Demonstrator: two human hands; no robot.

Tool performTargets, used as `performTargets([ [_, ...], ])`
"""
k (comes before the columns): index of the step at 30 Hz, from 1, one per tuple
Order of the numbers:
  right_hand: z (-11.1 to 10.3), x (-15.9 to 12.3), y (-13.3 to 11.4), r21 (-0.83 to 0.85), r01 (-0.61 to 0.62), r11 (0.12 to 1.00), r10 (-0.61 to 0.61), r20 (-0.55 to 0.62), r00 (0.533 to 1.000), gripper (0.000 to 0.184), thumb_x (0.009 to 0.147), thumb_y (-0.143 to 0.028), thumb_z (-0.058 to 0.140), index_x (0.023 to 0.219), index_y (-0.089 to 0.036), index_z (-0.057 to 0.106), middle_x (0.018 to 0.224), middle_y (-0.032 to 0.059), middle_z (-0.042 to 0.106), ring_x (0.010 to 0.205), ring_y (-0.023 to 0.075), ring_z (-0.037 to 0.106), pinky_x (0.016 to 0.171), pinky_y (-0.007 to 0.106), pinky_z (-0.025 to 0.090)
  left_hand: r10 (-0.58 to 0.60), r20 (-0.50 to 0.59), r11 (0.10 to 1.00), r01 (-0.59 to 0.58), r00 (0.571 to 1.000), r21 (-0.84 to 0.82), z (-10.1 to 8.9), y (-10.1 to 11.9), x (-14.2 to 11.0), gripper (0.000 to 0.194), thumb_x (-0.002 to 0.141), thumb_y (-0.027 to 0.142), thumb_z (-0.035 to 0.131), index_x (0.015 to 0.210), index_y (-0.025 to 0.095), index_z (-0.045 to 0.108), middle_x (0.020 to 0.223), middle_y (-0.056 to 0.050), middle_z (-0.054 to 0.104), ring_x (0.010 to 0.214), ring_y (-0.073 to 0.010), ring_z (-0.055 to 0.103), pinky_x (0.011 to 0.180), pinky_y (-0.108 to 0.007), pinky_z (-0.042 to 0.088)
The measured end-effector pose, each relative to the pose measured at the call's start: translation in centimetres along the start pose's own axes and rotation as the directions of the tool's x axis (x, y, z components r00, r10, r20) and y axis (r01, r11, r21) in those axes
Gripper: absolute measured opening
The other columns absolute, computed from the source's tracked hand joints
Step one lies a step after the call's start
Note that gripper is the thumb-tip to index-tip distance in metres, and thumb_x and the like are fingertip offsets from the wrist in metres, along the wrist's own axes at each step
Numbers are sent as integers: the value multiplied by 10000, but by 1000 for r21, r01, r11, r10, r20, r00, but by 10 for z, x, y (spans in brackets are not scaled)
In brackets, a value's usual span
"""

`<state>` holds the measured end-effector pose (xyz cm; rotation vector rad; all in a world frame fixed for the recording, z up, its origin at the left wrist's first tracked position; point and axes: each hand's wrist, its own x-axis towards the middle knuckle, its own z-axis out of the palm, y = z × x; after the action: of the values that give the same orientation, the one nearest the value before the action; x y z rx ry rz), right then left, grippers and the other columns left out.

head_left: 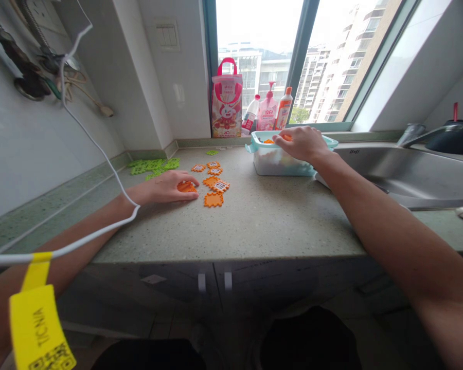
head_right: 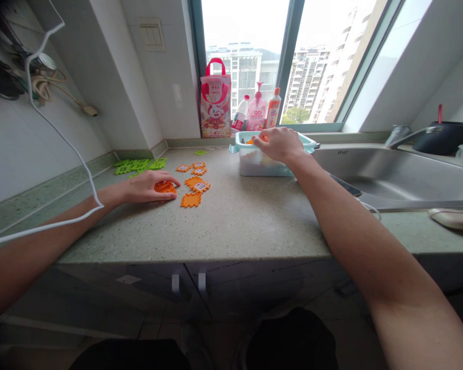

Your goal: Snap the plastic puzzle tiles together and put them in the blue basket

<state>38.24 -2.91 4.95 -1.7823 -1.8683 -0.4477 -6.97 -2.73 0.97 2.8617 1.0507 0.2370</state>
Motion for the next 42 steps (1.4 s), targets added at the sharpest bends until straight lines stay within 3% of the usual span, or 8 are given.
performTargets([
  [32,6,2,5,37,36,999,-36,-19,999,522,1004,-664,463,1094,-343,865,1020,133,822,1051,417,731,892,543,528,4,6,1000,-4,1000,-5,-1,0,0,564,971,674,651,1313,242,774,1154,-77,759,949,-240,699,853,-324,481],
  [37,5,0,2,41,37,998,-35,-45,998,502,1013,-611,489,1241,-315,825,1273,144,779,1163,442,701,974,624,520,2,8,1000,-2,1000,-4,0,1,0,555,975,672,648,1297,240,778,1143,-81,754,948,-239,699,863,-326,482],
  [42,2,-4,-4,30,161,986,-152,-208,966,624,1005,-521,542,1601,-337,568,1658,140,519,1473,492,479,1102,704,468,-8,5,1000,8,1000,-8,-1,3,-1,545,973,663,649,1294,240,772,1142,-77,751,950,-237,696,861,-326,480],
])
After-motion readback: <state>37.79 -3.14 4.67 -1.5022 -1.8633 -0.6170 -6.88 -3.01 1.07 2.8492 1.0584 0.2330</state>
